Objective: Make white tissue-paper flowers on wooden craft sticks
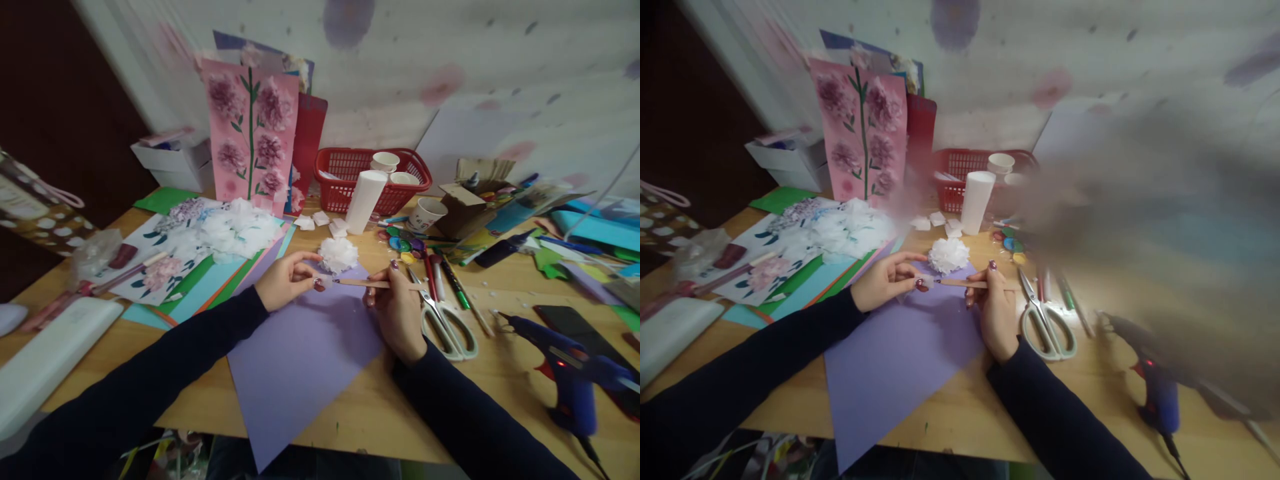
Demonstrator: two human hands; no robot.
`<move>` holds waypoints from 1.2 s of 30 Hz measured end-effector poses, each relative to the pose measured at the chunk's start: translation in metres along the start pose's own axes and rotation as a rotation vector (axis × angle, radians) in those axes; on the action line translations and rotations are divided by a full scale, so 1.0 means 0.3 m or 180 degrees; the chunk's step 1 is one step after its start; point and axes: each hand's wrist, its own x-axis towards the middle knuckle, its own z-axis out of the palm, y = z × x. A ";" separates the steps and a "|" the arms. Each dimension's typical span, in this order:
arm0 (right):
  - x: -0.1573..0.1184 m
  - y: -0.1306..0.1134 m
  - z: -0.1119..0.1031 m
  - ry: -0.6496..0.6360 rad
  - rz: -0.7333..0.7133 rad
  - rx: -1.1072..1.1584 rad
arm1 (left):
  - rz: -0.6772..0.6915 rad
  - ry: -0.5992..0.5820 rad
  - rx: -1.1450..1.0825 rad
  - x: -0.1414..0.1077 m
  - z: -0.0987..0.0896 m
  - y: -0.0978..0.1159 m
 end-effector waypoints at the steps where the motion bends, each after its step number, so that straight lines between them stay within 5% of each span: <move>1: -0.003 0.004 0.001 -0.0058 0.0020 -0.0001 | -0.0008 0.0008 0.0033 -0.001 0.004 -0.003; 15: -0.008 0.015 0.003 -0.0319 0.0093 -0.0153 | -0.0060 -0.0154 -0.0165 -0.010 0.017 0.003; 20: 0.009 -0.005 -0.009 -0.0087 -0.0390 -0.0418 | 0.0009 0.0052 -0.0125 0.003 0.002 -0.018; 26: 0.037 -0.003 -0.018 0.0021 -0.0801 -0.1464 | 0.0061 0.0260 0.0429 0.013 -0.013 -0.018; 36: 0.059 0.025 -0.026 0.0013 -0.0854 -0.1630 | 0.0710 0.0307 0.1905 0.049 0.012 0.020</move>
